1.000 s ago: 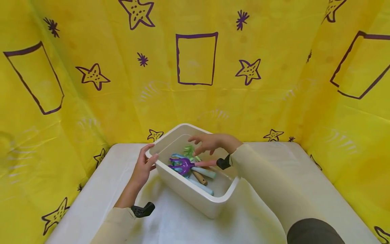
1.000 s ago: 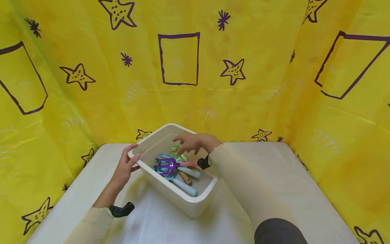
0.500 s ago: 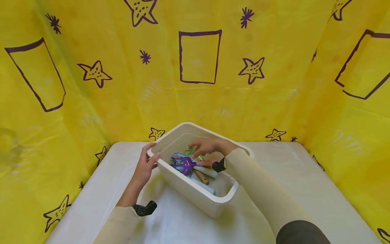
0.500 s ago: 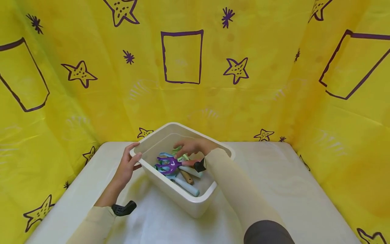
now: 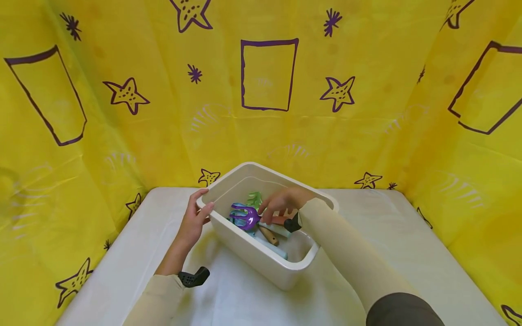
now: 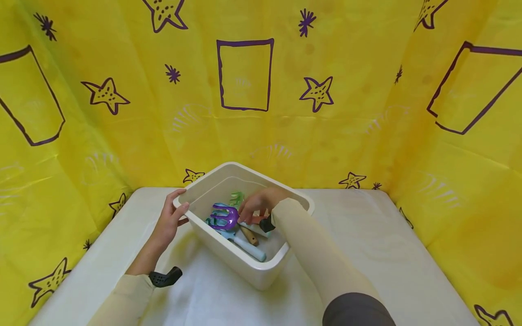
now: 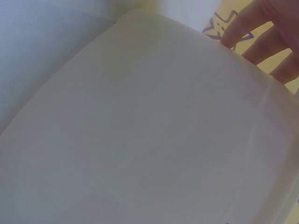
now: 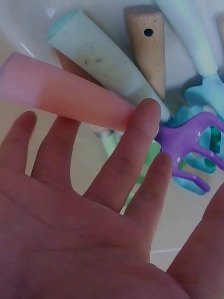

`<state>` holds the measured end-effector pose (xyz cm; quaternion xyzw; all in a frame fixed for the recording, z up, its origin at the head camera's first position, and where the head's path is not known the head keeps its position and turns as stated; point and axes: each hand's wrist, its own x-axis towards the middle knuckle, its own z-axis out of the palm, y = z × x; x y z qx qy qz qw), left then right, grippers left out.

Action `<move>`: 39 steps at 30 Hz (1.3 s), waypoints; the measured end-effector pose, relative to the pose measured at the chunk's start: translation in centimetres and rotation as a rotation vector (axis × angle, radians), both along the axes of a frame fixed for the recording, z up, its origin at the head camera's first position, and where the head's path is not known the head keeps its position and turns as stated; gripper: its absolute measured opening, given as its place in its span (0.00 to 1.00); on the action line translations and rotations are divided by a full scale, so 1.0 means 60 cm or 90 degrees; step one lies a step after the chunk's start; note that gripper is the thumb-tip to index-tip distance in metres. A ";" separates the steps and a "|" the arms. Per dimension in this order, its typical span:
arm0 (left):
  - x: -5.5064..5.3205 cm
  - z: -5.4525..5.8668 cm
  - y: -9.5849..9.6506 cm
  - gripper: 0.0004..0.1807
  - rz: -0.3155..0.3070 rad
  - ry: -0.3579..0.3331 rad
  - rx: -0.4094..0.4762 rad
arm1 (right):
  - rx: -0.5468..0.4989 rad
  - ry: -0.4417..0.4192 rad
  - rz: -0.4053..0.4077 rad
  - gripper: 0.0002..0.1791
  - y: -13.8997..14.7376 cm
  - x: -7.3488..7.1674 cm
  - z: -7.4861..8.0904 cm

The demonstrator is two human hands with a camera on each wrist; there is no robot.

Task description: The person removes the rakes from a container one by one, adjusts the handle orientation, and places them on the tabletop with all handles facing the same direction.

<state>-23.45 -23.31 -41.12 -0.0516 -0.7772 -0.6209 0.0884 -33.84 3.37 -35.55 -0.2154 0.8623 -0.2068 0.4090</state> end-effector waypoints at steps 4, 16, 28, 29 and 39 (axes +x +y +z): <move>-0.001 0.000 0.001 0.30 0.000 -0.001 -0.002 | -0.017 -0.003 0.012 0.29 0.000 0.001 -0.002; -0.004 -0.005 0.000 0.29 0.011 0.001 -0.004 | -0.167 -0.012 0.077 0.36 0.004 -0.008 0.002; 0.000 -0.001 0.000 0.29 0.010 0.004 0.000 | -0.235 -0.023 0.047 0.32 0.002 -0.009 0.006; -0.001 -0.002 0.000 0.29 0.011 0.003 0.000 | -0.228 -0.020 0.046 0.30 0.002 -0.008 0.006; -0.005 -0.006 -0.002 0.30 0.009 0.006 -0.003 | -0.145 -0.102 0.014 0.18 0.005 -0.005 0.000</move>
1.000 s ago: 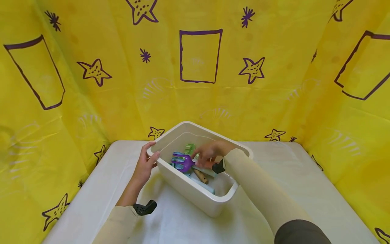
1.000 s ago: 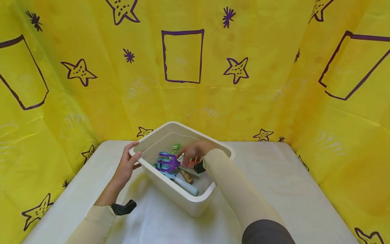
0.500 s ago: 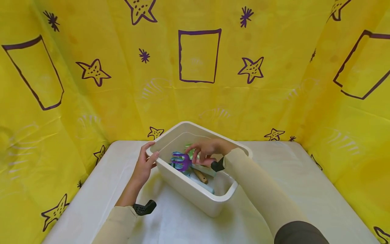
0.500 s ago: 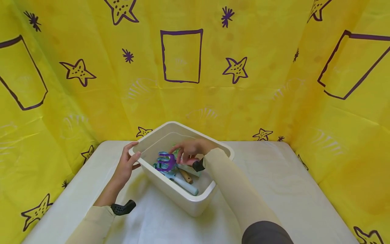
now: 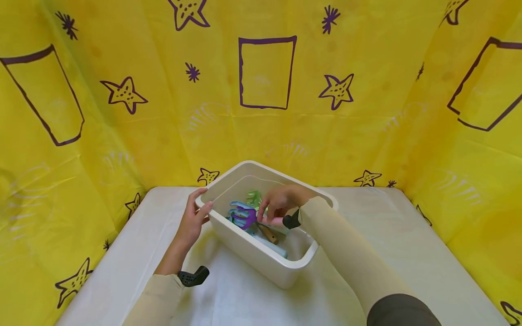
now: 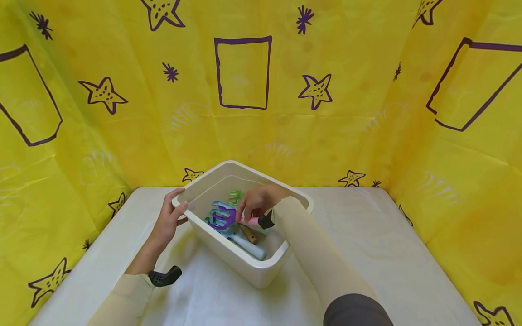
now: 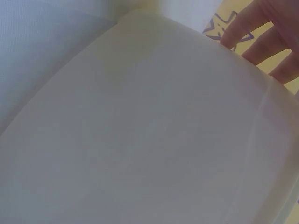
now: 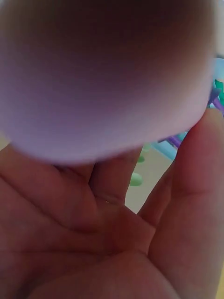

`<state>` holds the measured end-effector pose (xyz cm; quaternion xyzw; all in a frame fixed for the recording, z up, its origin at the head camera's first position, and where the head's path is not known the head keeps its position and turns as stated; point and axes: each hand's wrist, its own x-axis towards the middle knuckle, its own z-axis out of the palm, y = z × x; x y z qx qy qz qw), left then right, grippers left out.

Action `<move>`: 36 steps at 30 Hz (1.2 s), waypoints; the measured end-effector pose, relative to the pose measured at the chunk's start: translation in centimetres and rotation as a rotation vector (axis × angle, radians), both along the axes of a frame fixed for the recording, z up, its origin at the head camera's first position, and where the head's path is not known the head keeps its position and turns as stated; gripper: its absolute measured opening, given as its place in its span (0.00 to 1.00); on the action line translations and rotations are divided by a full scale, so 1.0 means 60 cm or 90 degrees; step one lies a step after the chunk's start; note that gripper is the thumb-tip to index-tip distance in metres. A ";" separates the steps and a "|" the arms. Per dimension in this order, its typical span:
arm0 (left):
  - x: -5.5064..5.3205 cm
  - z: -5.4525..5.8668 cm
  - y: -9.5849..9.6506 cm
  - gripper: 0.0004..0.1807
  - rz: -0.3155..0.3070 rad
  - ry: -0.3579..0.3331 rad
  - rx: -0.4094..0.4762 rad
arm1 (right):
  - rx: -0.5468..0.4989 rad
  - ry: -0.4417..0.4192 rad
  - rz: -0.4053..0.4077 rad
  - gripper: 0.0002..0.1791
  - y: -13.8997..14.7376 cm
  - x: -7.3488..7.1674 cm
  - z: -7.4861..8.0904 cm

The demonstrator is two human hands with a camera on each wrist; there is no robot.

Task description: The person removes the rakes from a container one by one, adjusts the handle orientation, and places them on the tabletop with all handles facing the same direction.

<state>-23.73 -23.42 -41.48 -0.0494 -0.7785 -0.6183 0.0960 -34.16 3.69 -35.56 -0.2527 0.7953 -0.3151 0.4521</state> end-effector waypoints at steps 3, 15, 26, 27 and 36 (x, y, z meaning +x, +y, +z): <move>0.000 0.002 0.000 0.30 -0.002 -0.002 -0.001 | -0.004 -0.006 0.015 0.17 0.002 0.000 0.002; 0.012 0.030 0.011 0.31 -0.027 -0.033 0.029 | -0.085 -0.012 0.039 0.14 0.017 -0.002 0.034; 0.002 0.014 0.002 0.32 -0.005 -0.060 0.004 | -0.150 0.087 0.032 0.14 0.036 0.011 0.073; 0.003 0.013 0.002 0.32 -0.003 -0.061 0.003 | -0.158 0.104 0.029 0.14 0.041 0.012 0.075; 0.006 0.015 0.001 0.33 -0.009 -0.056 0.003 | -0.202 0.213 -0.010 0.17 0.088 0.025 0.100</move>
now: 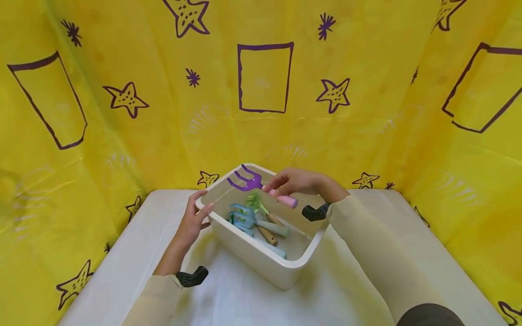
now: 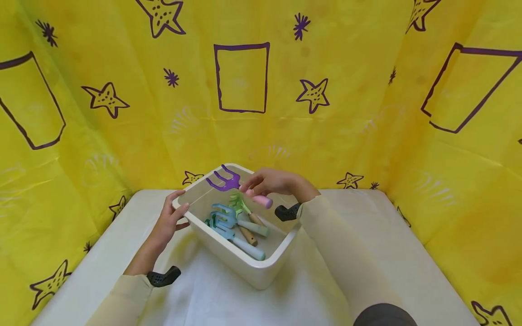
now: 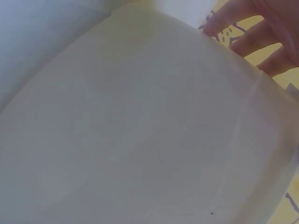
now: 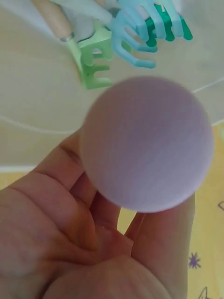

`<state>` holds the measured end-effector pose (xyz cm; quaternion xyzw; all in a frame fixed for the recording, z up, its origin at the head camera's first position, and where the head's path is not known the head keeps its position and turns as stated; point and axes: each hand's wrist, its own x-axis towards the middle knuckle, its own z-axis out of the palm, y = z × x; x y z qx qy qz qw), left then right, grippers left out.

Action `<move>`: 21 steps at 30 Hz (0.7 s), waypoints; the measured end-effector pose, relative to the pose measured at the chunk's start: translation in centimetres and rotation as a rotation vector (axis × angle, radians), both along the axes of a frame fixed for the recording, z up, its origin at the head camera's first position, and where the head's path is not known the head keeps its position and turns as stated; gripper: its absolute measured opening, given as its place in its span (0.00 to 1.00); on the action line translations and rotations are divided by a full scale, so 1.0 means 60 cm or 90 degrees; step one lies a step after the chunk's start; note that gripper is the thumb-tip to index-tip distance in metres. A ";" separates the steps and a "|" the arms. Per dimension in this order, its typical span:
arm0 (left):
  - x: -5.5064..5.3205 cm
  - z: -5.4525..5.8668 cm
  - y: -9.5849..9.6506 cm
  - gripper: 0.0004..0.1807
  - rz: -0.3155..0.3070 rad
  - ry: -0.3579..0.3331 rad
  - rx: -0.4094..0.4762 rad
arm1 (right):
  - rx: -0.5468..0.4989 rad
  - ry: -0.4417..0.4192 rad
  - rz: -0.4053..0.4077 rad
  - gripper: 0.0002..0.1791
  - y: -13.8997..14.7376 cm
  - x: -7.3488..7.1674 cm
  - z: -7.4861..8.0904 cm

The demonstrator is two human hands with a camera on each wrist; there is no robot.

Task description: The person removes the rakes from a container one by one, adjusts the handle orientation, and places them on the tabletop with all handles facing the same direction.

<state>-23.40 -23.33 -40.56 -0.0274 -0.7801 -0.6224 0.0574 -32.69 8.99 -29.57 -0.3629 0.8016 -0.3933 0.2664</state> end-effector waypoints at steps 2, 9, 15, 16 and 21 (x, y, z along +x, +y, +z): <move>0.001 -0.001 0.000 0.33 0.000 0.000 0.000 | -0.020 0.011 -0.005 0.17 0.010 0.003 0.004; 0.003 -0.003 0.000 0.32 0.002 0.009 -0.002 | -0.103 0.021 -0.054 0.20 0.054 0.010 0.017; 0.005 -0.007 0.001 0.32 0.005 0.004 -0.008 | -0.152 0.015 -0.114 0.20 0.096 0.013 0.021; 0.005 -0.007 0.001 0.32 0.004 0.005 -0.007 | -0.154 0.010 -0.131 0.21 0.103 0.014 0.021; 0.004 -0.004 0.002 0.31 0.003 0.014 -0.007 | -0.159 0.010 -0.201 0.21 0.139 0.022 0.019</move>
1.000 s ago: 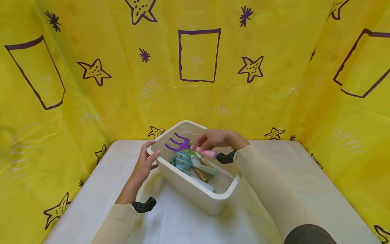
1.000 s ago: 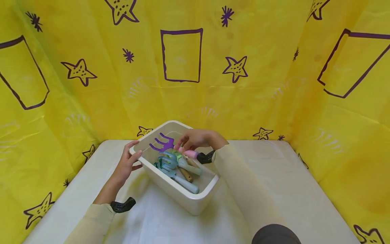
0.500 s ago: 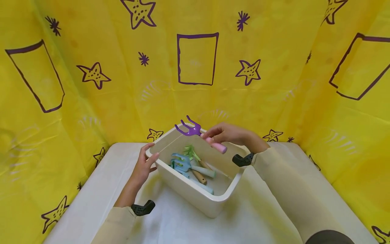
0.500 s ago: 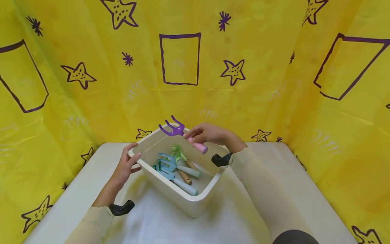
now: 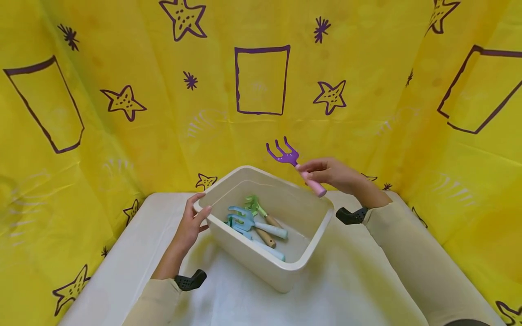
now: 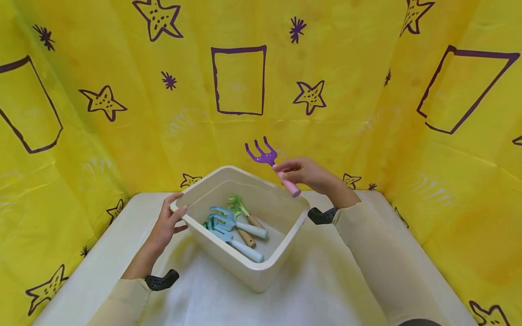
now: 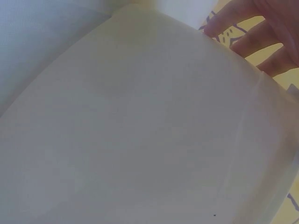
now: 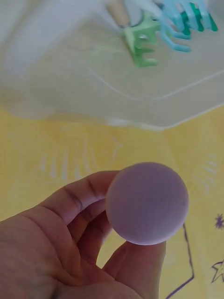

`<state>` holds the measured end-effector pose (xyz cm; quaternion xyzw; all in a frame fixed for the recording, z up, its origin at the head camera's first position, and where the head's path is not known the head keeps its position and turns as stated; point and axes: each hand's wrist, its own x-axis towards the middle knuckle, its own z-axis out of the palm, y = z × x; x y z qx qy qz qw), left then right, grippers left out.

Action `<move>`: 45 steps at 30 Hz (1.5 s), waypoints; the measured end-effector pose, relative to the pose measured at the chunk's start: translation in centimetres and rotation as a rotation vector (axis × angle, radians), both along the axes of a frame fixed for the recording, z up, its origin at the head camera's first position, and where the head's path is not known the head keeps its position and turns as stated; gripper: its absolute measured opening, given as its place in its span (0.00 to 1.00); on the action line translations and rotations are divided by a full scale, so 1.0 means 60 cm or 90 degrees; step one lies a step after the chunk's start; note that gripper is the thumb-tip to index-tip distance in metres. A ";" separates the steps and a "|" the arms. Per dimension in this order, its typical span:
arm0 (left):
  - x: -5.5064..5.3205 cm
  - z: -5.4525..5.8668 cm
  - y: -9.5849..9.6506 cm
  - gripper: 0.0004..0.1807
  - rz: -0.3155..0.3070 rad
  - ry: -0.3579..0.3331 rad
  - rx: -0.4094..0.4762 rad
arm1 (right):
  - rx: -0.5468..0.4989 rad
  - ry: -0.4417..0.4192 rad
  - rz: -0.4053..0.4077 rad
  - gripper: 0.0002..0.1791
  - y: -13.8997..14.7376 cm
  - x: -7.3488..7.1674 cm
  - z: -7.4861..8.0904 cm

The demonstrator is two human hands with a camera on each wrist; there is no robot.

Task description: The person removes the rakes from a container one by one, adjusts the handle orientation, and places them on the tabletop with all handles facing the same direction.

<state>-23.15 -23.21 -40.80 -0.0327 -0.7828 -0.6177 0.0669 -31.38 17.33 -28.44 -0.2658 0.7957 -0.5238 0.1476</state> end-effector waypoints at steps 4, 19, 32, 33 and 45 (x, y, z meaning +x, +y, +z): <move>0.001 0.003 0.001 0.31 -0.004 0.002 0.002 | 0.014 0.017 -0.036 0.22 0.031 0.008 -0.009; 0.002 0.009 -0.001 0.32 -0.010 -0.010 -0.001 | 0.043 0.006 -0.116 0.25 0.112 0.034 -0.071; -0.002 0.004 -0.001 0.31 -0.017 -0.016 0.001 | 0.067 -0.073 -0.154 0.25 0.160 0.043 -0.198; -0.003 0.004 -0.001 0.31 -0.019 -0.018 0.003 | 0.071 -0.084 -0.160 0.25 0.161 0.043 -0.205; 0.000 0.005 -0.002 0.31 -0.017 -0.017 -0.001 | 0.060 -0.124 -0.213 0.19 0.175 0.046 -0.290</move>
